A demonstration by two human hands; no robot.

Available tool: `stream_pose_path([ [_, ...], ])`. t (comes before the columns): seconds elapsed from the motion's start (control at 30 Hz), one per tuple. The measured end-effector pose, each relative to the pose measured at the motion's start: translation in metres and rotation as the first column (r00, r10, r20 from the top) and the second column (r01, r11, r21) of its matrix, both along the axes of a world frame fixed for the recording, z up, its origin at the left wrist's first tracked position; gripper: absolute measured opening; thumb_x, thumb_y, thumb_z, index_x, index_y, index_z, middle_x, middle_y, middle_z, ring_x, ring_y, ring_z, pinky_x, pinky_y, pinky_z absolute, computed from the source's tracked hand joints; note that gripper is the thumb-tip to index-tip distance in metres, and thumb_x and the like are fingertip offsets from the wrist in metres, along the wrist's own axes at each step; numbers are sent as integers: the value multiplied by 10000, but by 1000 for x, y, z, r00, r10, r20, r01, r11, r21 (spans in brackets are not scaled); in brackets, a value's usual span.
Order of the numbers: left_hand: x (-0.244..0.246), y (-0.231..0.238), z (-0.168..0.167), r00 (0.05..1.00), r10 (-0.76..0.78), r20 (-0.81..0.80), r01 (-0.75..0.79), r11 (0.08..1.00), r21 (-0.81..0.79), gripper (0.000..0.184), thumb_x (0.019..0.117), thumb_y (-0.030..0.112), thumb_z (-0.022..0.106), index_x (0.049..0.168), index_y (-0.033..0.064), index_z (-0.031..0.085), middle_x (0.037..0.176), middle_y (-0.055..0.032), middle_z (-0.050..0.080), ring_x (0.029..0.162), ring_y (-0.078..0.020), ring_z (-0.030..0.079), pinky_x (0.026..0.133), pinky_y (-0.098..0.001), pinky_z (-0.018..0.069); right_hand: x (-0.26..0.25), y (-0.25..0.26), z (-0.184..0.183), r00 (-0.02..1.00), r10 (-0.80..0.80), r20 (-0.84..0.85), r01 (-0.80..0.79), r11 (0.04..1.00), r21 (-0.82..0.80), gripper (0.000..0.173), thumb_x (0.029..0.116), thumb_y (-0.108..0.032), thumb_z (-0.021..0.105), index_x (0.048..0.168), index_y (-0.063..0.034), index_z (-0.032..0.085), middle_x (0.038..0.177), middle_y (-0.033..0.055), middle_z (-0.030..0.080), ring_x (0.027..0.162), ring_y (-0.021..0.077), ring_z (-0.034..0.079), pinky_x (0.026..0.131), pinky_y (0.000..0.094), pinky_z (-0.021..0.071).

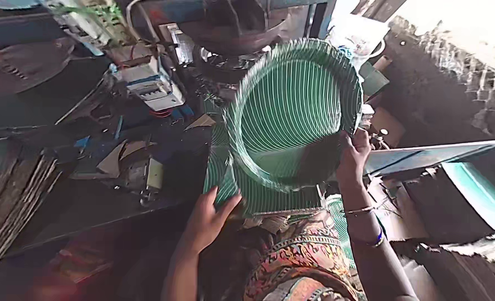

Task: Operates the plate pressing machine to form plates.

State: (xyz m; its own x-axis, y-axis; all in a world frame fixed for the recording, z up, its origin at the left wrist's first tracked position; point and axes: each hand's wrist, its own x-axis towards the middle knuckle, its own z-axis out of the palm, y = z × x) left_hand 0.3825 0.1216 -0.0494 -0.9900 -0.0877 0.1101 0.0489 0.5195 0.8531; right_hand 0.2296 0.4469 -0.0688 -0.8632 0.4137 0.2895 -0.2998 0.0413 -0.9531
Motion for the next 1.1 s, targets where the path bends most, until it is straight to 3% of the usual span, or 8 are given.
stream_pose_path([
  [0.13, 12, -37, -2, 829, -305, 469, 434, 880, -194, 533, 906, 449, 707, 1250, 41, 690, 1069, -108, 741, 1002, -189, 709, 929, -428, 561, 5, 47, -5, 998, -56, -25, 56, 998, 18, 305, 940, -37, 665, 1221, -28, 545, 1002, -22, 676, 886, 14, 654, 799, 223, 567],
  [0.33, 25, -55, 9, 738, -174, 652, 485, 808, -334, 480, 941, 296, 733, 1323, 13, 662, 1174, -261, 705, 1109, -449, 671, 995, -667, 467, 9, 99, 7, 958, -285, -38, 280, 954, -105, 253, 975, -47, 626, 1223, -22, 585, 1005, 7, 681, 889, 67, 671, 816, 290, 592],
  [0.57, -12, 63, -5, 932, -360, -53, 363, 923, 124, 1104, 830, 683, 708, 1568, -24, 290, 1506, -147, 521, 1391, -222, 504, 1127, -431, 469, 53, 9, 1, 990, 33, 139, 18, 935, -355, 313, 1019, -166, 599, 1319, -159, 508, 1062, -15, 668, 900, 90, 676, 796, 334, 602],
  [0.63, -22, 121, -19, 941, -334, -53, 335, 900, 277, 782, 929, 525, 682, 1398, -72, 497, 1326, -163, 627, 1255, -165, 594, 1083, -376, 492, 59, -19, -3, 985, 78, 152, 1, 886, -464, 266, 1017, -97, 591, 1267, -128, 507, 1052, 13, 666, 918, 115, 683, 822, 359, 602],
  [0.7, -23, 155, -30, 913, -406, -47, 400, 866, 298, 367, 1075, 315, 484, 1106, 4, 676, 887, -26, 705, 813, -61, 670, 771, -268, 575, 66, -7, -9, 986, 17, 167, 62, 888, -456, 237, 1010, -86, 586, 1232, -126, 513, 1019, 3, 664, 887, 104, 680, 798, 347, 602],
  [0.73, -22, 159, -35, 878, -477, -50, 474, 848, 238, 372, 1095, 233, 385, 1148, 24, 687, 826, -1, 673, 737, -70, 641, 717, -270, 568, 69, 14, -14, 983, -60, 173, 128, 900, -416, 250, 1010, -97, 586, 1245, -131, 507, 996, -12, 669, 862, 90, 684, 775, 334, 609],
  [0.93, -12, 77, -87, 891, -443, -100, 357, 819, -449, 408, 1057, 221, 387, 1312, 154, 699, 1461, -104, 586, 1421, -414, 445, 1132, -679, 321, 141, 200, -123, 742, -587, 323, 627, 779, -25, 415, 996, -122, 587, 1381, -56, 449, 1172, 93, 631, 1023, 149, 649, 882, 380, 572],
  [1.1, 58, -42, -91, 981, -187, -43, 146, 873, -465, 469, 1094, 180, 277, 1335, -53, 606, 1421, -245, 581, 1418, -423, 445, 1213, -532, 284, 235, 246, -263, 373, -585, 720, 620, 734, 276, 578, 927, -10, 655, 1445, 76, 415, 1366, 318, 534, 1200, 360, 586, 982, 497, 511],
])
